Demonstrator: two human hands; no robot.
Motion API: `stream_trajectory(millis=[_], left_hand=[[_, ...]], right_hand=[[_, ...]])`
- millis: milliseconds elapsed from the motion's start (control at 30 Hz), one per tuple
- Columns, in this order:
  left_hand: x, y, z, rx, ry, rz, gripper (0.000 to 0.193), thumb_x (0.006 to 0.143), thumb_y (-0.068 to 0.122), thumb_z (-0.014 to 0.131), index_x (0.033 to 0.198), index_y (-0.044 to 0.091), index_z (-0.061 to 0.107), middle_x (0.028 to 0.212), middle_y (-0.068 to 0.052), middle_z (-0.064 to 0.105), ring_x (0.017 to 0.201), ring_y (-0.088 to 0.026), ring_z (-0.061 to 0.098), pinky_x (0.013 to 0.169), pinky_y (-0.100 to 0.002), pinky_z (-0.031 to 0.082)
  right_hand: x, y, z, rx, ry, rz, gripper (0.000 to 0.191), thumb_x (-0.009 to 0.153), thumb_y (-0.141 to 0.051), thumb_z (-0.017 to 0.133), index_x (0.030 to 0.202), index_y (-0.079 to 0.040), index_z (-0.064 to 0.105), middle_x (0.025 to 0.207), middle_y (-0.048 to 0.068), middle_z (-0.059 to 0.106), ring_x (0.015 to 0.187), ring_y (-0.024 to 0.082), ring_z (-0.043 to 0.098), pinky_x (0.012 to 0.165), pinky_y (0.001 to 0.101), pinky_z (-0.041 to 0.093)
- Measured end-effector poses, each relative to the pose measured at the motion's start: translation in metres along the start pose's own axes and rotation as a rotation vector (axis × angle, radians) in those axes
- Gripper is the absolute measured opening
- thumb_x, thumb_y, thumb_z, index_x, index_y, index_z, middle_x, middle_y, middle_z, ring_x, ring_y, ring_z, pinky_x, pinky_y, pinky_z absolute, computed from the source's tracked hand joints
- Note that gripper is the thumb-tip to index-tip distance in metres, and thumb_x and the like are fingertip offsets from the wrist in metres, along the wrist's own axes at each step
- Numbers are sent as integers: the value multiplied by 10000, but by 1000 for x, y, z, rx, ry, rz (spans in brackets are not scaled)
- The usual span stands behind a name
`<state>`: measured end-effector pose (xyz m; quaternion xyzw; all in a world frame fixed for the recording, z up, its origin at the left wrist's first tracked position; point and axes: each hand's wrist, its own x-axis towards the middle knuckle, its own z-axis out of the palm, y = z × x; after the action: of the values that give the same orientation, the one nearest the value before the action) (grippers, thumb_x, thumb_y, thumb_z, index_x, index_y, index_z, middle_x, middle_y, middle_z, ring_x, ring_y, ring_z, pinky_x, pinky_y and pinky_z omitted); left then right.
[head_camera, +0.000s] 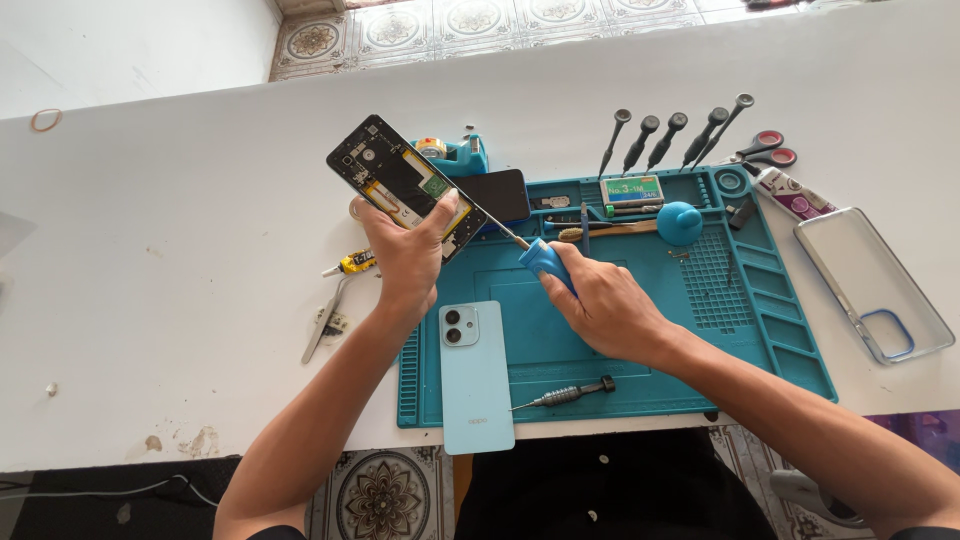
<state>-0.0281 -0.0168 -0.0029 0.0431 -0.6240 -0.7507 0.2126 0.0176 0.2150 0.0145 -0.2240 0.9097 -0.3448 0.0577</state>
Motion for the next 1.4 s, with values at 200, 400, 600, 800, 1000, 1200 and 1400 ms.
stream_trajectory(millis=[200, 400, 600, 800, 1000, 1200, 1400], left_hand=[[0, 2, -1, 16, -17, -13, 554, 857, 78, 784, 1130, 105, 302, 1149, -122, 474, 1086, -144, 646, 886, -256, 663], [0, 1, 0, 3, -23, -26, 578, 849, 70, 784, 1152, 96, 292, 1155, -130, 484, 1102, -149, 652, 901, -254, 660], [-1, 0, 0, -29, -30, -26, 576, 863, 61, 782, 1166, 90, 293, 1158, -127, 496, 1102, -153, 653, 924, -268, 656], [-3, -1, 1, -35, -52, 9, 578, 865, 56, 771, 1171, 103, 283, 1156, -129, 510, 1088, -156, 668, 884, -273, 670], [-6, -2, 2, -78, -91, 18, 588, 855, 36, 766, 1199, 118, 295, 1167, -122, 545, 1067, -164, 697, 874, -290, 681], [-7, -1, 2, -56, -78, -19, 596, 849, 38, 771, 1199, 116, 295, 1163, -119, 549, 1063, -166, 705, 863, -298, 691], [-6, -2, 3, -51, -86, 4, 590, 855, 40, 775, 1196, 119, 300, 1179, -130, 548, 1076, -171, 711, 863, -304, 698]], right_hand=[[1, 0, 1, 0, 4, 4, 437, 1014, -362, 465, 1279, -17, 506, 626, 125, 646, 479, 265, 667, 492, 405, 519], [1, -1, 1, -3, 9, 3, 434, 1017, -362, 470, 1274, -16, 511, 627, 130, 650, 486, 268, 669, 495, 408, 515], [1, -3, 0, 5, 12, -4, 430, 1017, -356, 470, 1271, -12, 512, 629, 130, 648, 500, 273, 672, 506, 416, 515], [1, -3, -1, -3, -1, 10, 418, 1020, -353, 466, 1256, -13, 520, 624, 137, 649, 511, 279, 672, 517, 421, 512], [1, -2, 0, -13, -12, 39, 442, 1013, -364, 461, 1280, -16, 505, 647, 135, 656, 515, 282, 685, 518, 414, 525], [1, -1, 0, -8, -3, 11, 427, 1020, -364, 459, 1262, -16, 512, 646, 135, 651, 521, 282, 680, 531, 427, 520], [1, 0, 1, -12, 3, 10, 428, 1019, -362, 461, 1259, -12, 511, 634, 136, 648, 521, 281, 677, 530, 426, 519]])
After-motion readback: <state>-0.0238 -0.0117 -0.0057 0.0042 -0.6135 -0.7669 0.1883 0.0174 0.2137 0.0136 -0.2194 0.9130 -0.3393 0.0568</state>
